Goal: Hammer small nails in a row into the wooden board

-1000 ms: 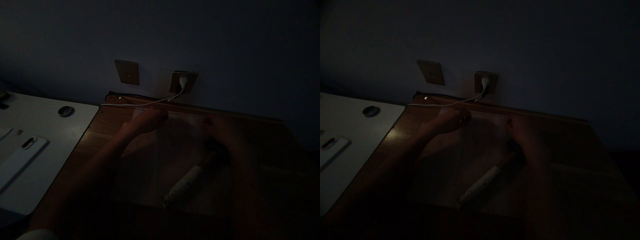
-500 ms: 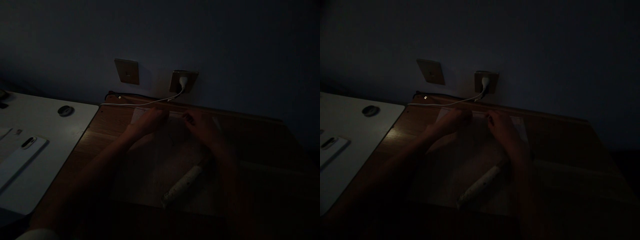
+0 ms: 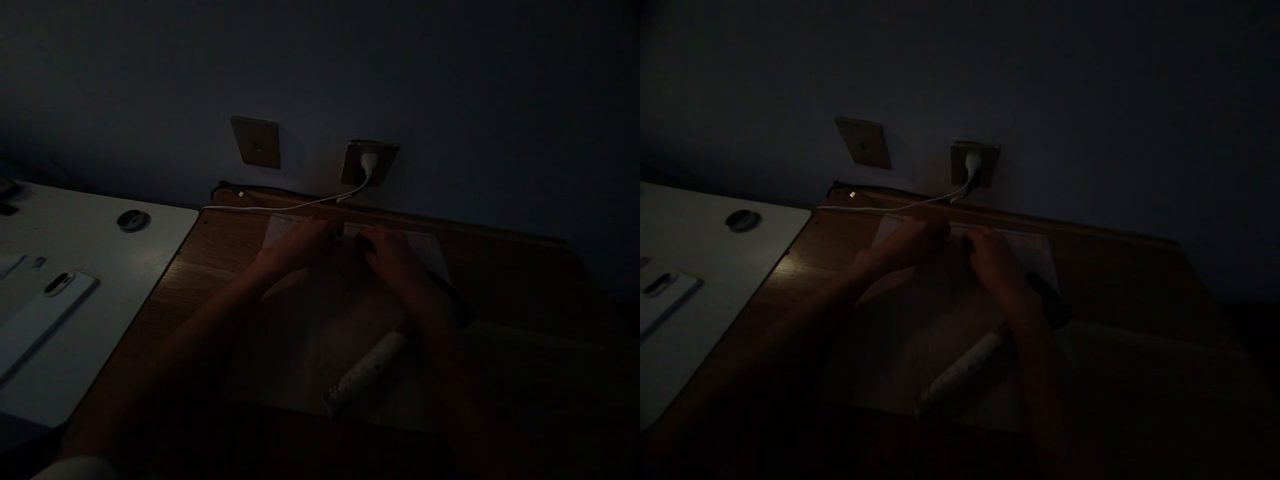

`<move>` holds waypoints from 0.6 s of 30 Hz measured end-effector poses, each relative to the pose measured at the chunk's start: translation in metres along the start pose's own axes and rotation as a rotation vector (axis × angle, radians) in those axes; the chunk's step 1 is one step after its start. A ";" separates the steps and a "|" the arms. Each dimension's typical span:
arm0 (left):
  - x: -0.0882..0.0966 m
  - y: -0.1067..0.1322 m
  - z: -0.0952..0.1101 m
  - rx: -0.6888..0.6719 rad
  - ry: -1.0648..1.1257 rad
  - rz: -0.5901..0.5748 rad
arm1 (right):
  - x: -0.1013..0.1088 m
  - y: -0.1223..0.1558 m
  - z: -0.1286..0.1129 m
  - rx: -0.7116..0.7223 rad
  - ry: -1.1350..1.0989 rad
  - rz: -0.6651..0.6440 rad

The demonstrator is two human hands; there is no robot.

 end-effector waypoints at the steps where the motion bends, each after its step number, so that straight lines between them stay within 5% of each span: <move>1: -0.002 0.000 0.001 -0.009 0.013 0.007 | 0.000 0.000 0.000 0.002 0.002 0.005; 9: -0.018 -0.001 0.007 -0.026 0.005 -0.037 | 0.012 0.000 -0.002 0.023 -0.047 0.106; 18: -0.022 -0.003 0.001 0.027 0.009 0.010 | 0.022 0.019 -0.012 0.053 -0.308 -0.250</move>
Point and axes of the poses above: each hand's wrist, its own y-axis away from the middle knuckle, its own x-axis out of the back of the hand, z = x × y, the point moved 7 cm from there along -y, towards the middle knuckle, and after that the axes turned 8 degrees about z, right-handed, at the moved point
